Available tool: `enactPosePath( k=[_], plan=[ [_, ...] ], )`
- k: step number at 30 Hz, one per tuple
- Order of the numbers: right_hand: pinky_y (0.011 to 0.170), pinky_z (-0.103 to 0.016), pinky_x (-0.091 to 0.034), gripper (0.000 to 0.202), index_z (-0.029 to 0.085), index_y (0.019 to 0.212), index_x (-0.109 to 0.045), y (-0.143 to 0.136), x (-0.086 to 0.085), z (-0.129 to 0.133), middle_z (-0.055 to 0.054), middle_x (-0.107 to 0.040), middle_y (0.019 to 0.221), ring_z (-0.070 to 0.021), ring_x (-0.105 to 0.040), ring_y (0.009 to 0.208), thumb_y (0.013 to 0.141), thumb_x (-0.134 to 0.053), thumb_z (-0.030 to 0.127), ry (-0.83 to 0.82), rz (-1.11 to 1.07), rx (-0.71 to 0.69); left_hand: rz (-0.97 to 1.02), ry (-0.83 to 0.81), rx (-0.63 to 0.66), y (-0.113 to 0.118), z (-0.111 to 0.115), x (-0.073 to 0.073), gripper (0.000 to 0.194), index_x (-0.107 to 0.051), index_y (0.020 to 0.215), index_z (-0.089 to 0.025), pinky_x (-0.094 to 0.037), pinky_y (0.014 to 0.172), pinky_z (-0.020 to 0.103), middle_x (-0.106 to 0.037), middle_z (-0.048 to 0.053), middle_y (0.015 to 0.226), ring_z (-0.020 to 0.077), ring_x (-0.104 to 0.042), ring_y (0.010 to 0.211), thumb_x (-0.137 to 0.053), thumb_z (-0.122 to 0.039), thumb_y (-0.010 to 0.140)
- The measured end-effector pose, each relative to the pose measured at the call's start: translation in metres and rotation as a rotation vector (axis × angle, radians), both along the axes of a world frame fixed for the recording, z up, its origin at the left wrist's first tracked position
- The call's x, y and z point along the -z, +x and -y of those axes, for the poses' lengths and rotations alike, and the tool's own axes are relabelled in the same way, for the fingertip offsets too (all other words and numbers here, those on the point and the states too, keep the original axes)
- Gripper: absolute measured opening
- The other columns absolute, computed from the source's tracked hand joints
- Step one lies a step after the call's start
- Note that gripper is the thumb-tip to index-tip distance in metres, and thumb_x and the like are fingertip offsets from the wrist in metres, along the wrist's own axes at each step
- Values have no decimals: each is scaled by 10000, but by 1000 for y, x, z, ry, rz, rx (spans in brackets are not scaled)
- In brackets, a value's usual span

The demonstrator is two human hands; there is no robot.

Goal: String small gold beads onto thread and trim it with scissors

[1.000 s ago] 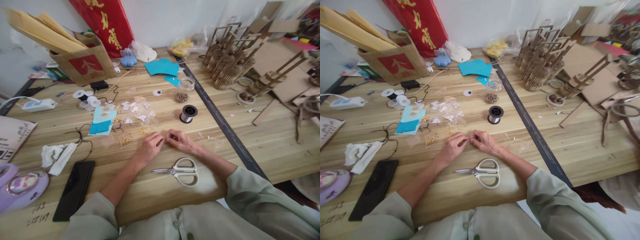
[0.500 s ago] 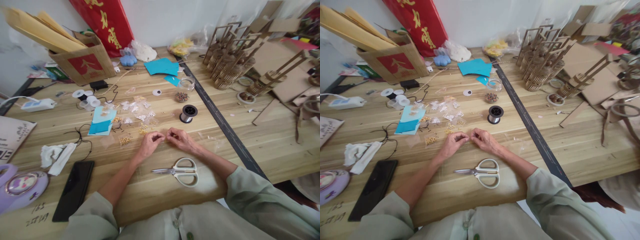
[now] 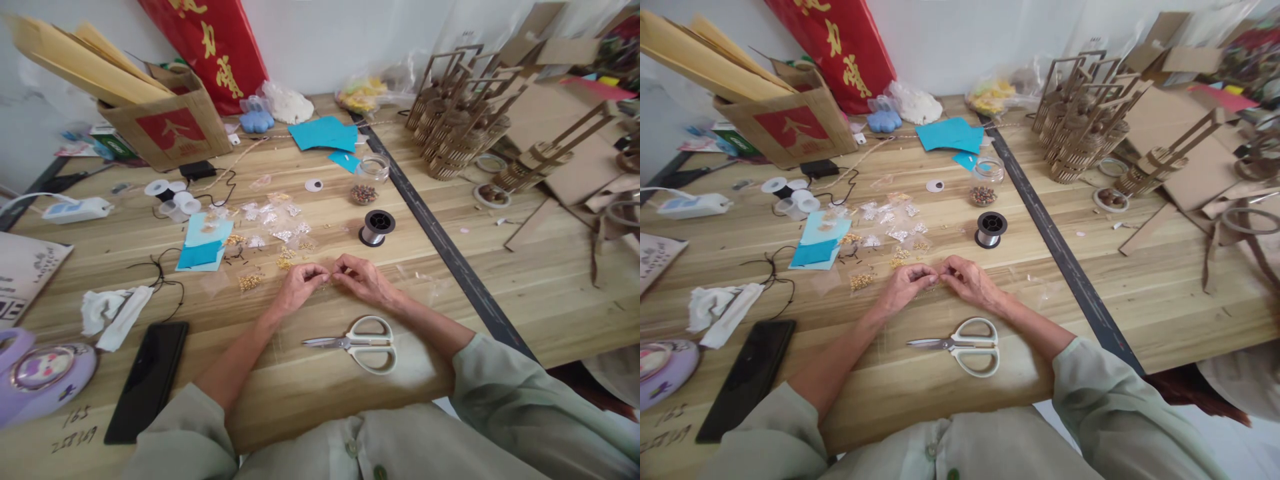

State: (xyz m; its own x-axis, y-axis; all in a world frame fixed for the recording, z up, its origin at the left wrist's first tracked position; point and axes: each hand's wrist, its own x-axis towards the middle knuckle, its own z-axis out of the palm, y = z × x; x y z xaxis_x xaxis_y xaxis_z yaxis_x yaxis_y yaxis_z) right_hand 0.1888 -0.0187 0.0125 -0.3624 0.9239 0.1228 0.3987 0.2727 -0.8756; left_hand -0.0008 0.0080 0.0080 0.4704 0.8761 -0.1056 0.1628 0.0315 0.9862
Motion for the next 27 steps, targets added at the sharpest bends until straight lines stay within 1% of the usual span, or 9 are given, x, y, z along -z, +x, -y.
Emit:
enactPosePath(
  k=[4, 9, 14, 18, 23, 27],
  plan=[
    [639, -255, -444, 126, 174, 913, -585, 0, -1, 1, -44, -616, 838, -149, -565, 741, 899, -510, 274, 97, 22, -28, -15, -12, 17, 0, -1, 2, 245, -649, 718, -128, -382, 559, 218, -602, 5, 624, 102, -492, 574, -652, -373, 720],
    [683, -276, -446, 112, 184, 892, -573, 0, -2, 1, -51, -600, 842, -160, -568, 768, 922, -485, 246, 193, 46, -57, -17, -4, 19, 0, -1, 4, 220, -649, 722, -124, -393, 579, 222, -602, 1, 627, 104, -507, 583, -651, -344, 724],
    [682, -288, -427, 104, 197, 878, -536, 0, 0, 2, -48, -571, 824, -165, -547, 739, 929, -453, 233, 226, 101, -57, -31, 13, 25, -1, 0, 5, 228, -658, 732, -124, -401, 571, 221, -616, 4, 639, 105, -513, 580, -651, -351, 738],
    [669, -284, -412, 88, 197, 874, -505, -2, 1, 2, -40, -555, 809, -161, -526, 712, 928, -442, 229, 205, 102, -44, -35, 15, 20, -2, 0, 5, 224, -669, 742, -121, -414, 571, 220, -635, 10, 655, 109, -528, 590, -667, -345, 734],
    [644, -260, -393, 109, 191, 865, -503, -3, 2, 2, -17, -552, 770, -139, -511, 673, 930, -454, 263, 86, 74, -27, -20, 21, -7, 0, 2, 5, 182, -680, 737, -123, -440, 597, 225, -662, 19, 679, 117, -560, 611, -694, -303, 714],
    [623, -246, -374, 140, 180, 854, -522, -3, 2, 2, -6, -555, 747, -127, -498, 649, 926, -462, 284, 17, 56, -23, -72, 113, -36, 2, 5, 5, 128, -686, 757, -125, -468, 635, 243, -686, 36, 714, 136, -596, 648, -676, -251, 741]
  ],
)
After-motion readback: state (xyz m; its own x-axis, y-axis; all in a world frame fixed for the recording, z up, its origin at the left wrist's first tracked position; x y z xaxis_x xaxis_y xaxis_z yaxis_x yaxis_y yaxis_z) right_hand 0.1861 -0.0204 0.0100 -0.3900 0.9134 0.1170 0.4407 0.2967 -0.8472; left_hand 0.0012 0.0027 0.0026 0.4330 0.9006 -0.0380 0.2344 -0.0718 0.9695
